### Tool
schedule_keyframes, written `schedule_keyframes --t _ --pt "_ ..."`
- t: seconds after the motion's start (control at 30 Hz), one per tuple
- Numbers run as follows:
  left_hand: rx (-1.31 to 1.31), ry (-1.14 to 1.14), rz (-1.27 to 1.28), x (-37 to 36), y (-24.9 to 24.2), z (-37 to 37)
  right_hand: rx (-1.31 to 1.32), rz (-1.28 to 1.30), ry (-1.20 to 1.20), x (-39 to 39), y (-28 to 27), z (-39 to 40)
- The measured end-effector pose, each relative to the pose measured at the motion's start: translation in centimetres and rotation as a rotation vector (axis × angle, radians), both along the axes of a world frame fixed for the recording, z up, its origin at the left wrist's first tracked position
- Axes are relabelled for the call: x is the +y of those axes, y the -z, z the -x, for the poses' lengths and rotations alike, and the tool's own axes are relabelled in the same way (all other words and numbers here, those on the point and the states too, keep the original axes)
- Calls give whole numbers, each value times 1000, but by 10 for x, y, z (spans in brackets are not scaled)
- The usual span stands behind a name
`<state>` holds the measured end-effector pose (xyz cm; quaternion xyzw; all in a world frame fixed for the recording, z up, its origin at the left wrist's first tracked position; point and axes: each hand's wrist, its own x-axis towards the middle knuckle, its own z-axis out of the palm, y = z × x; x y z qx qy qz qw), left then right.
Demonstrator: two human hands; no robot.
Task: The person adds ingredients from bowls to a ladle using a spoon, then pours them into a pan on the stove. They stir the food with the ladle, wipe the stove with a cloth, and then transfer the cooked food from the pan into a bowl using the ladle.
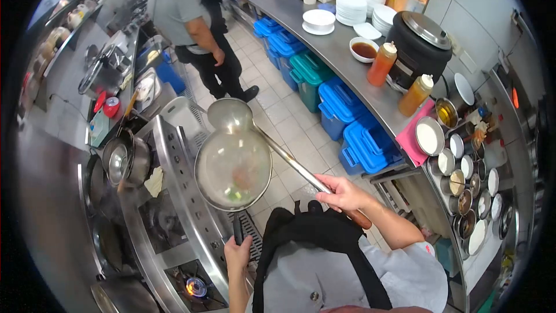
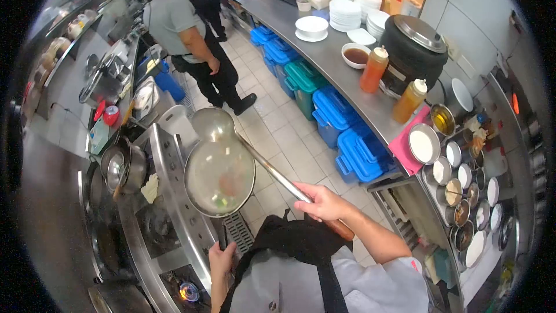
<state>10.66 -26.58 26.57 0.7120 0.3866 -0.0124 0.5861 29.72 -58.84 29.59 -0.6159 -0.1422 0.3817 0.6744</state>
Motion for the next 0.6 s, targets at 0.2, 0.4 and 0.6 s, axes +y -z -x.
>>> schedule_keyframes --t 0.2,0.4,0.6 --pt "84 144 -33 27 15 -105 -64 101 193 20 21 -49" --pt "-75 394 -195 82 41 -218 -403 377 390 51 18 -107" --pt "-40 618 -406 134 43 -330 -356 640 474 101 -13 -164"
